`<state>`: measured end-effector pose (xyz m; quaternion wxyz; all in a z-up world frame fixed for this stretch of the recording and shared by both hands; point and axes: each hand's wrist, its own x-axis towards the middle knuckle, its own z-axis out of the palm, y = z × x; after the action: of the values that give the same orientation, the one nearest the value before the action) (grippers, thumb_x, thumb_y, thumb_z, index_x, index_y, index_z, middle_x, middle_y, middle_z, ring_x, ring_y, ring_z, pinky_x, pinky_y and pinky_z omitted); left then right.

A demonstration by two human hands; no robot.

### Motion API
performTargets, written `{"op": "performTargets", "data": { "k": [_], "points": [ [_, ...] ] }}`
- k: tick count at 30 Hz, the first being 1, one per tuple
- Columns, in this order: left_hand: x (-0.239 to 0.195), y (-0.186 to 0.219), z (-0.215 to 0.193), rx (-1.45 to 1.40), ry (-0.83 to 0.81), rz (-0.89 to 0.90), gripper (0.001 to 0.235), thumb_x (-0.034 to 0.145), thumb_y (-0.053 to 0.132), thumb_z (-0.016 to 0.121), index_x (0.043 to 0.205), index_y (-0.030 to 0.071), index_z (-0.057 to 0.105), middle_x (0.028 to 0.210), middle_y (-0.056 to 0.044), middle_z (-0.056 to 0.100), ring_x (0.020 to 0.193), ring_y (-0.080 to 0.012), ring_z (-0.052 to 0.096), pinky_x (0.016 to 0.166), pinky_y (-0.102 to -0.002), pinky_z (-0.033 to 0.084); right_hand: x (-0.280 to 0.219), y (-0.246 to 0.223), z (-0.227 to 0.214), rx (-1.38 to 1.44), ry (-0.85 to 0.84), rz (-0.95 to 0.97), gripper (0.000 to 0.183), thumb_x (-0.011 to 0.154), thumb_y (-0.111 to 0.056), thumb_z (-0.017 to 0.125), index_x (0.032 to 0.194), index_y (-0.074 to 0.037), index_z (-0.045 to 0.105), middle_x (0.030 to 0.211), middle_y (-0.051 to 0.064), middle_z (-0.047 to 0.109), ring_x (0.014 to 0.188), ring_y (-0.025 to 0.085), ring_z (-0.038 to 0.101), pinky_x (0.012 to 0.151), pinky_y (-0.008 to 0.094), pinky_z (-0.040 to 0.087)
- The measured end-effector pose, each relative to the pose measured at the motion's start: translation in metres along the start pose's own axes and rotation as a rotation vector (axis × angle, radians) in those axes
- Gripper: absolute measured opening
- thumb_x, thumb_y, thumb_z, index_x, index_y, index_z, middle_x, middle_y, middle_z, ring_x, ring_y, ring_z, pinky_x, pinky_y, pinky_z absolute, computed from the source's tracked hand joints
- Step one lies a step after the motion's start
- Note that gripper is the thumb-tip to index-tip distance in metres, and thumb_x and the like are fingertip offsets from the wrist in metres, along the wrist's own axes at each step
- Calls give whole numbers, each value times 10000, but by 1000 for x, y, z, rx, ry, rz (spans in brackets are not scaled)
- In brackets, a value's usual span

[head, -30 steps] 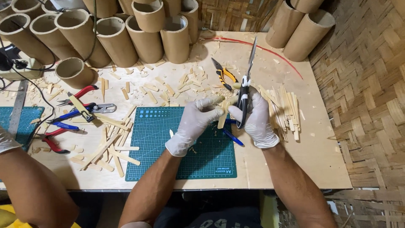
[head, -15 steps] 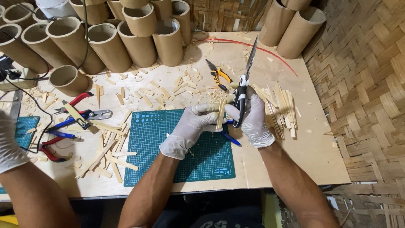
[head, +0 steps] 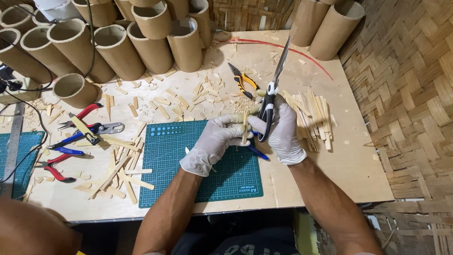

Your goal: Cutting wooden sticks to size and gluing them together to build a small structure.

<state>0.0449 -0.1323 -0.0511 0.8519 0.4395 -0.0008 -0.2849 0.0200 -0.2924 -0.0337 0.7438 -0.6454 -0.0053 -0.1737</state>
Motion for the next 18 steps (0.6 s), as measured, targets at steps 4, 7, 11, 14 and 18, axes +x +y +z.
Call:
{"op": "performTargets", "data": {
  "k": [4, 7, 11, 14, 18],
  "points": [
    [1, 0, -1, 10, 6, 38, 334, 747, -31, 857, 1053, -57, 724, 843, -200, 759, 726, -355, 767, 647, -483, 681, -2, -4, 1, -87, 52, 58, 674, 700, 52, 891, 1304, -85, 623, 893, 134, 747, 733, 141, 734, 666, 260, 624],
    [5, -5, -5, 36, 10, 56, 352, 732, -39, 867, 1050, -67, 718, 840, -200, 764, 726, -353, 768, 642, -478, 680, -3, -7, 1, -113, 56, 89, 705, 679, 33, 919, 1306, -100, 625, 887, 122, 745, 728, 135, 733, 662, 254, 628],
    [9, -11, -9, 49, 7, 65, 349, 727, -47, 867, 1034, -79, 704, 838, -218, 762, 735, -358, 767, 635, -473, 680, -4, -5, -1, -143, 40, 105, 722, 692, 13, 923, 1332, -130, 620, 900, 112, 740, 746, 138, 734, 669, 266, 642],
    [6, -6, -6, 47, 27, 54, 344, 712, -41, 873, 1004, -81, 695, 813, -201, 763, 730, -347, 766, 651, -468, 675, -7, -15, 3, -164, 33, 66, 695, 723, 3, 908, 1342, -123, 617, 902, 125, 746, 747, 121, 717, 640, 247, 627],
    [6, -8, -4, 51, 54, 74, 355, 699, -51, 883, 997, -93, 695, 791, -213, 756, 710, -355, 765, 642, -471, 674, -8, -12, 5, -169, 31, 57, 700, 713, 17, 908, 1338, -109, 620, 893, 127, 746, 732, 126, 723, 606, 251, 634]
  ]
}}
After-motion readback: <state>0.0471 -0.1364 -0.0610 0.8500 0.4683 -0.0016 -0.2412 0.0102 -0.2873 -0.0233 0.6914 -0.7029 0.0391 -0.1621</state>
